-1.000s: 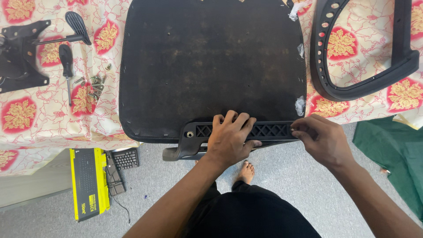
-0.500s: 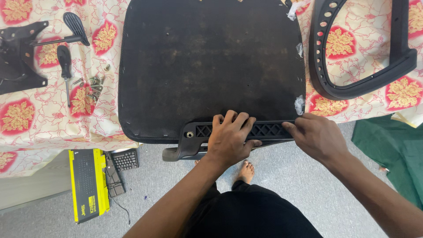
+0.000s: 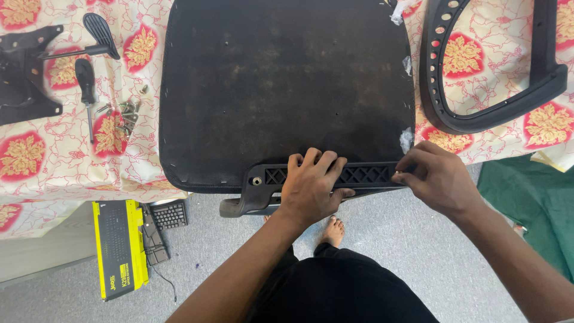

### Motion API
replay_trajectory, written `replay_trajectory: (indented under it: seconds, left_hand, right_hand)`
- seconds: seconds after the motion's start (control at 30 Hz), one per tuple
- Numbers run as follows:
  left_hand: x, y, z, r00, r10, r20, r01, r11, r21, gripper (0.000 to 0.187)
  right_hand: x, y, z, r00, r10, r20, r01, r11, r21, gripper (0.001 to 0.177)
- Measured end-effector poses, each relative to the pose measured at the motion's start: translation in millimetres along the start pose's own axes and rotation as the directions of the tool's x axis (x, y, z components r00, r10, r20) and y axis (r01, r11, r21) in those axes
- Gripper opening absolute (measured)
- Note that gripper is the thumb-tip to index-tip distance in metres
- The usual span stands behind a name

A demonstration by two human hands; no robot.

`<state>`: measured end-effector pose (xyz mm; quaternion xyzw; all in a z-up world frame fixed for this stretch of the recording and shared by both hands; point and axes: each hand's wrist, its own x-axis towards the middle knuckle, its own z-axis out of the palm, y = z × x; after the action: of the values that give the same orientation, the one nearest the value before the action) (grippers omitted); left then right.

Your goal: The person attaches a black plastic frame to the underside of a black chair seat using screws and a screwdriver. They align the frame, insert screws by hand, and then tighten them with the screwdriver.

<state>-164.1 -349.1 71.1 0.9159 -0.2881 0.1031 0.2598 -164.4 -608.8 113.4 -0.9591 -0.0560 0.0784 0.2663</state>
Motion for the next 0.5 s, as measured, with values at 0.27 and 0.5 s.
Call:
replay_trajectory:
  seconds: [0.27,0.5]
  left_hand:
    - [0.0,0.4,-0.3,1.0,-0.007,0.013,0.007,1.0,-0.002,0.064]
    - [0.3,0.7,-0.8,1.0,-0.009,0.021,0.009,1.0,0.006,0.063]
  right_hand:
    - [5.4,-7.0,-2.6,0.994,0.101,0.036,-0.095,0.985,-0.142,0.045]
    - [-2.5,-1.7,1.9,0.998,-0.05,-0.035,0.051,0.998,0.023,0.023]
